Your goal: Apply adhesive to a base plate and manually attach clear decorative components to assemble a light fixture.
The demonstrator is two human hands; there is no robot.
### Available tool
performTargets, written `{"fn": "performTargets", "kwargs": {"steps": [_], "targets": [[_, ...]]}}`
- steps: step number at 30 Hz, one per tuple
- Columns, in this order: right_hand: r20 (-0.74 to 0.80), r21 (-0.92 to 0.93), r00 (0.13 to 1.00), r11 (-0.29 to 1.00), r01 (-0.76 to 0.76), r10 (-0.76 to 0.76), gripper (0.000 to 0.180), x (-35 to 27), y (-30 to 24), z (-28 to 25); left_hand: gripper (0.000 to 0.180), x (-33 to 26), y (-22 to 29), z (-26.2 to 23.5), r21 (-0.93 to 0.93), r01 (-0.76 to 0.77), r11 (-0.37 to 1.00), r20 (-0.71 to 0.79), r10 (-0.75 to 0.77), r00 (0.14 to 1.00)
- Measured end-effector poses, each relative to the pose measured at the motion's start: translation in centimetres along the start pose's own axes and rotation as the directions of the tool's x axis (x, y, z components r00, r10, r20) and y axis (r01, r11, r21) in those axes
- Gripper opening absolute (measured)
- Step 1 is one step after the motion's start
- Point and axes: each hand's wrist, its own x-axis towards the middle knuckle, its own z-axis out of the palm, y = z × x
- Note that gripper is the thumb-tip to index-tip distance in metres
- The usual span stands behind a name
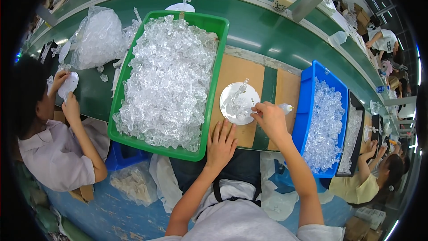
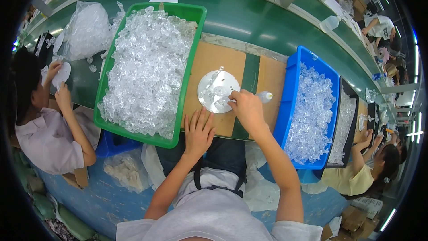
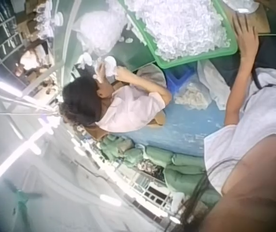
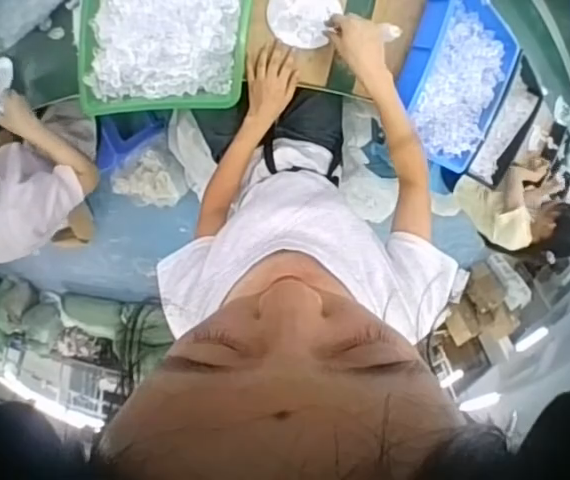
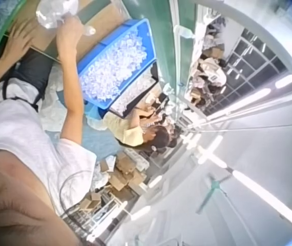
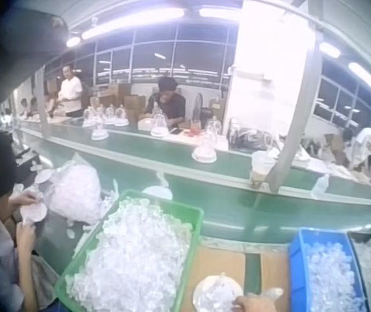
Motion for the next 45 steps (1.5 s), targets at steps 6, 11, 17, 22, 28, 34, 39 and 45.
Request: {"fn": "performTargets", "kwargs": {"steps": [6, 11, 17, 22, 28, 34, 39, 45], "targets": [[-0.272, 0.175, 0.959, 0.984, -0.029, 0.077, 0.014, -3.3, -1.6, -0.4, 0.047, 1.3, 0.9, -1.2, 0.045, -0.032, 0.998, -0.129, 0.038, 0.991], [-0.612, 0.561, 0.546, 0.801, -0.209, 0.571, 0.041, -7.2, 1.3, 2.0, 0.045, 6.1, 3.7, -1.6, -0.022, -0.047, 0.999, -0.112, 0.045, 0.993], [-0.511, 0.552, 0.701, 0.815, -0.177, 0.498, 0.056, -5.1, 5.5, 5.0, 0.035, 8.7, 4.8, -0.5, 0.090, -0.034, 0.995, 0.045, 0.030, 0.999], [-0.518, 0.539, 0.756, 0.839, -0.074, 0.400, 0.039, -6.1, 5.0, 4.1, 0.034, 9.0, 4.9, -1.1, 0.124, -0.011, 0.992, 0.083, 0.000, 0.997], [-0.307, 0.620, 0.829, 0.759, -0.198, 0.467, 0.040, -10.7, 3.2, 3.1, 0.035, 9.6, 4.1, -1.1, 0.199, -0.082, 0.977, 0.176, 0.047, 0.983], [-0.183, 0.471, 0.897, 0.836, -0.279, 0.403, 0.035, -10.7, 2.8, 2.8, 0.026, 10.3, 4.0, -1.7, 0.095, -0.085, 0.992, 0.188, 0.066, 0.980], [-0.142, 0.365, 0.939, 0.898, -0.244, 0.313, 0.029, -9.9, 2.7, 2.7, 0.025, 10.3, 3.9, -1.6, 0.105, -0.092, 0.990, 0.165, 0.074, 0.983], [-0.155, 0.306, 0.946, 0.924, -0.229, 0.286, 0.028, -9.1, 2.3, 2.8, 0.025, 10.3, 3.5, -1.6, 0.122, -0.139, 0.983, 0.141, 0.122, 0.982]]}}
